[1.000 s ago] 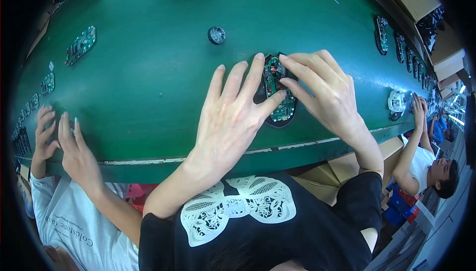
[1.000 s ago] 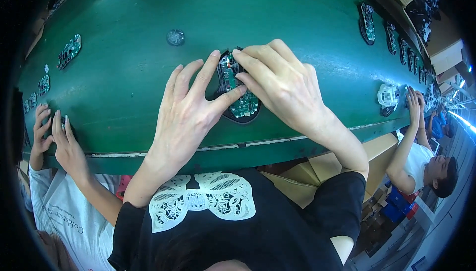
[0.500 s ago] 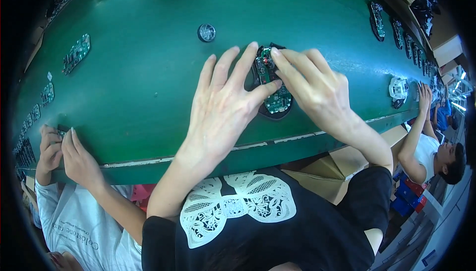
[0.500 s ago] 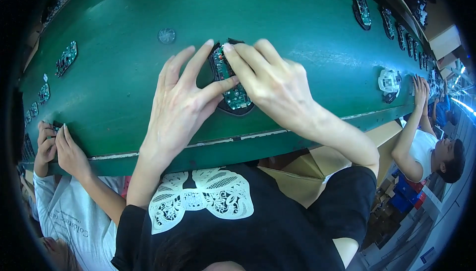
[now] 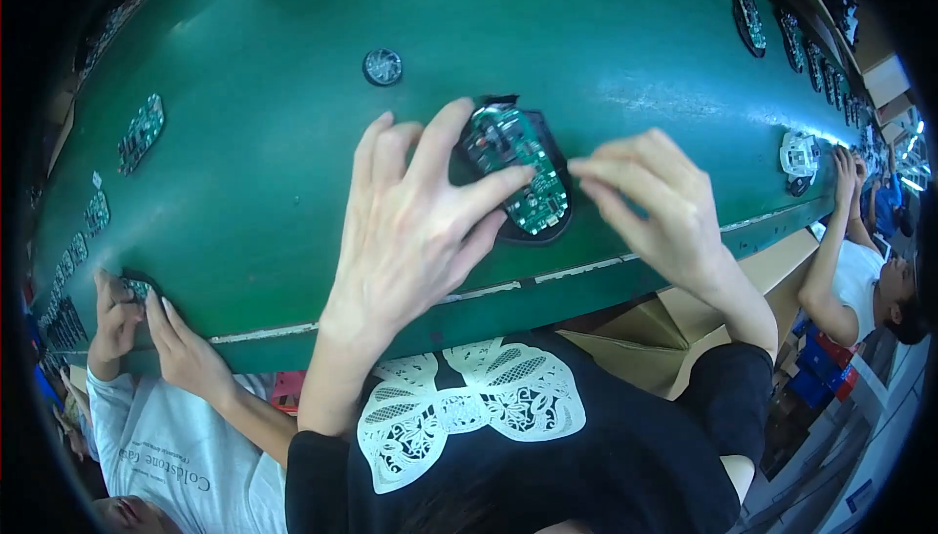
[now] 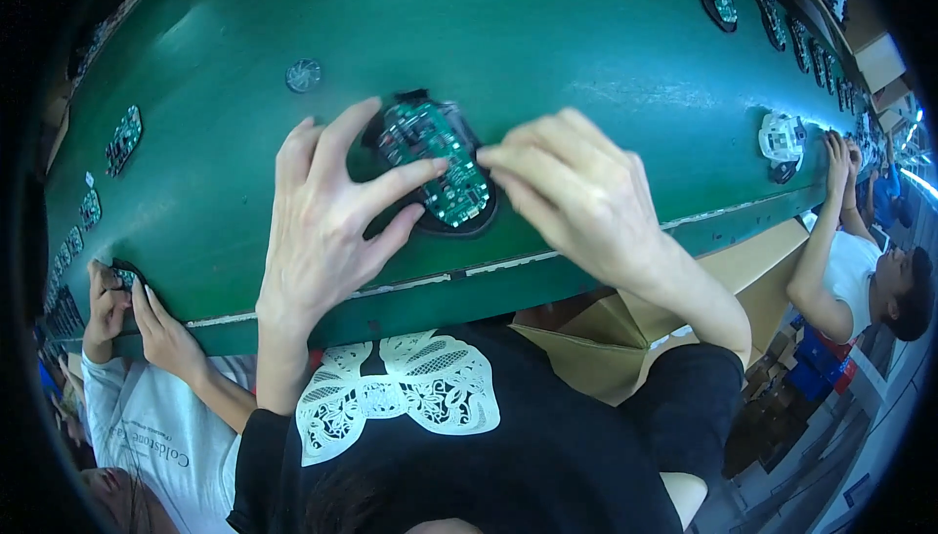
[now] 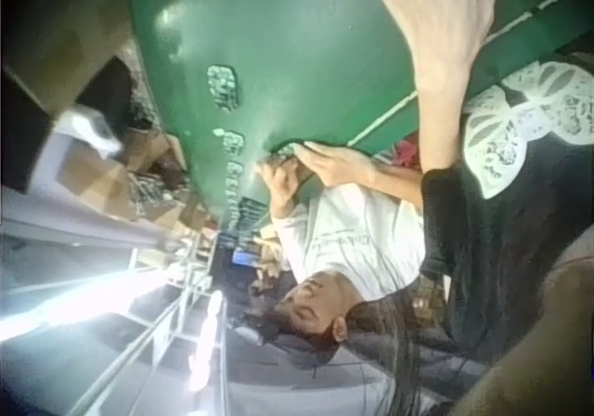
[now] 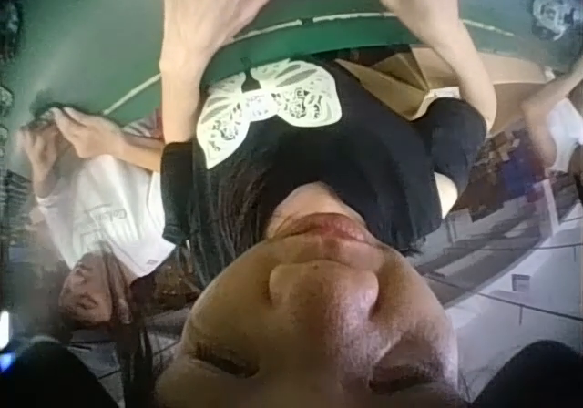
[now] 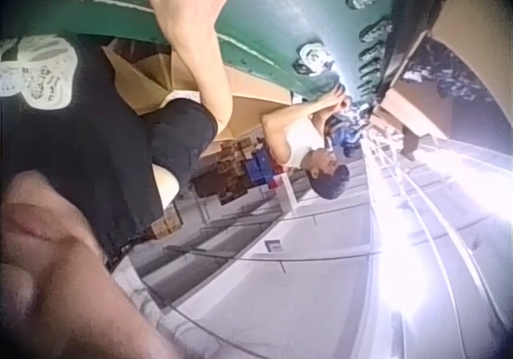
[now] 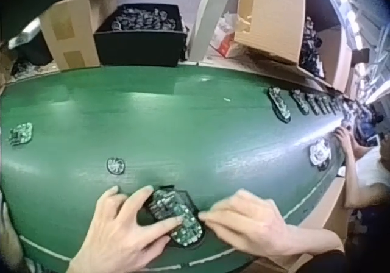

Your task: The person assembles computer mouse parts on an assembly line by fitting scroll wheels and components onto circuit boards and sliding them down the conveyor belt. The person also takes mouse shells from a box, attaches plastic inserts to the shells, and places them onto the conveyor belt.

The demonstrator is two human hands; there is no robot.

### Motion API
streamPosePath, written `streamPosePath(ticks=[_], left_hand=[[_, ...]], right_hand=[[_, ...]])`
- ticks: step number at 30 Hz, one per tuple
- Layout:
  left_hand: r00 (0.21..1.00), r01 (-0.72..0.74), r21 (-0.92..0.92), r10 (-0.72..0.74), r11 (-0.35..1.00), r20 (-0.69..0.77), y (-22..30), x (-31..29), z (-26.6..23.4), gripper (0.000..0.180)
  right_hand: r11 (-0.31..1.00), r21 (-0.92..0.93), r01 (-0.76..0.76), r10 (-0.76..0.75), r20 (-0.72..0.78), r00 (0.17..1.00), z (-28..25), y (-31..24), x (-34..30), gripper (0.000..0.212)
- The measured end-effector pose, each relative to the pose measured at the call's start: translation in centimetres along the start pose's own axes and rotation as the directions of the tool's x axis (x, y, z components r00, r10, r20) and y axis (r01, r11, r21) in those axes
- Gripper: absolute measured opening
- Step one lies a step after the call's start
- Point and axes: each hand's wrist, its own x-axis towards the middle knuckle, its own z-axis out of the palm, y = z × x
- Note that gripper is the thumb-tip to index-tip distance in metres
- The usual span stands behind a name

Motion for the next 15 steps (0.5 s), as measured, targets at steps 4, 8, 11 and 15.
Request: streamPosePath(ticks=[4,8,11,15], left_hand=[[0.999,0.008,0.097,-0.004,0.995,-0.036,0.6,-0.7,0.3,0.045],[0.999,0.043,0.062,-0.042,0.997,-0.015,0.7,-1.0,0.5,0.046],[0.998,0.045,0.041,-0.043,0.998,-0.034,0.6,-1.4,1.1,0.043],[0.998,0.054,0.042,-0.053,0.998,-0.035,0.8,-1.3,1.3,0.042]], right_hand=[[0.981,0.179,-0.074,0.064,0.059,0.996,1.1,-0.5,-1.7,0.016],[0.974,0.219,-0.064,0.062,0.017,0.998,2.3,-0.4,-1.8,0.016],[0.961,0.263,-0.091,0.088,0.024,0.996,2.8,-0.6,-1.7,0.017],[0.968,0.225,-0.113,0.115,0.005,0.993,3.1,-1.1,-1.7,0.016]])
